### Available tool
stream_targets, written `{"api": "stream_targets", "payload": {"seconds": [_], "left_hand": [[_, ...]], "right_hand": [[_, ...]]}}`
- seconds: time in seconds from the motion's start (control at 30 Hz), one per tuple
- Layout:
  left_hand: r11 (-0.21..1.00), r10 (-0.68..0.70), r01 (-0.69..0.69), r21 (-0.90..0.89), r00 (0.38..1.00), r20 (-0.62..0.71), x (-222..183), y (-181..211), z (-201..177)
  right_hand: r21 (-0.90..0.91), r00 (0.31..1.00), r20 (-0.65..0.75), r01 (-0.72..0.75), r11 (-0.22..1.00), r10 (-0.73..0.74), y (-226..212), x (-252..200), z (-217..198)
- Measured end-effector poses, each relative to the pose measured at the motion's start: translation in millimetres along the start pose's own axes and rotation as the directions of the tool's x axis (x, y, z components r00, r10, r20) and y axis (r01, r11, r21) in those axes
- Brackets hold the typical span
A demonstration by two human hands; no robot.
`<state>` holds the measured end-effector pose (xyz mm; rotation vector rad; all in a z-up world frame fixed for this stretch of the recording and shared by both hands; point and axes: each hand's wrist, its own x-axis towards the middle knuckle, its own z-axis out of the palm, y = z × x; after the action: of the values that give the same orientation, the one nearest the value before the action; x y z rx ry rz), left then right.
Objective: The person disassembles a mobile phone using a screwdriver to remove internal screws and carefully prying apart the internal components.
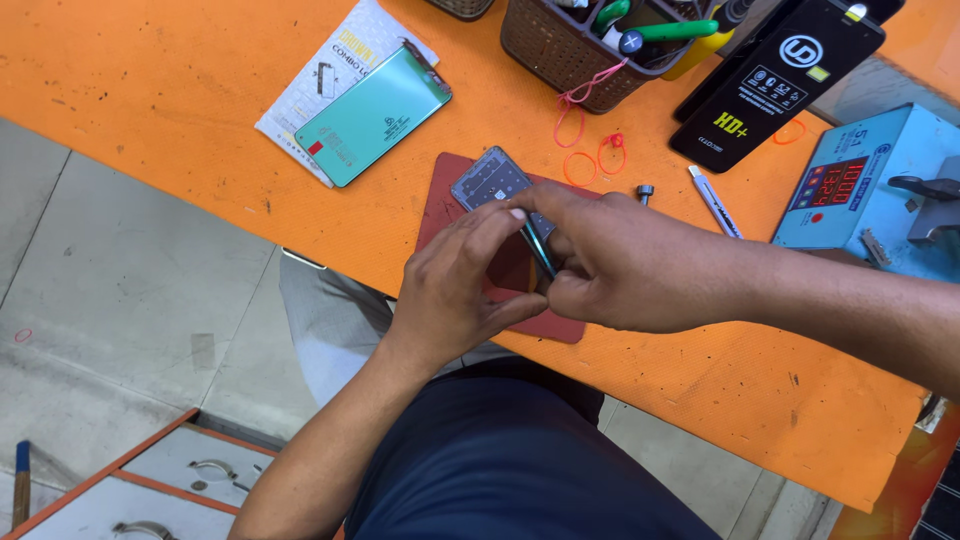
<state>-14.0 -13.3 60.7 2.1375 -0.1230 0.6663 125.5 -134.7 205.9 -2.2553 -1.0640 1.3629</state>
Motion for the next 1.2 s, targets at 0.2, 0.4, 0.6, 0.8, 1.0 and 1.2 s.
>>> {"api": "stream_targets", "payload": {"seconds": [0.2,0.4,0.6,0.8,1.0,1.2], "left_hand": [[1.000,-0.018,0.018,0.001,1.000,-0.017,-2,-1,-2],[1.000,-0.011,0.011,-0.005,1.000,-0.014,0,-1,-1],[1.000,-0.017,0.017,-0.007,0.999,-0.027,1,1,0],[1.000,-0.010,0.010,0.009,1.000,-0.023,4,3,-2],[1.000,-0.003,0.003,-0.006,1.000,-0.028,4,1,0],[0.999,-0.006,0.007,0.035,1.000,-0.021,0,-2,0]], "right_hand": [[0.053,0.999,0.033,0.028,0.998,-0.030,2,3,-1],[0.047,0.998,0.058,-0.025,0.999,0.022,1,3,-4],[0.025,0.993,0.085,-0.079,0.997,0.076,-4,5,-6],[-0.028,0.981,0.087,-0.171,0.985,0.172,-11,7,-9],[-0.047,0.988,0.070,-0.131,0.990,0.134,-8,8,-9],[-0.020,0.985,0.034,-0.168,0.986,0.168,-9,9,-3]]}}
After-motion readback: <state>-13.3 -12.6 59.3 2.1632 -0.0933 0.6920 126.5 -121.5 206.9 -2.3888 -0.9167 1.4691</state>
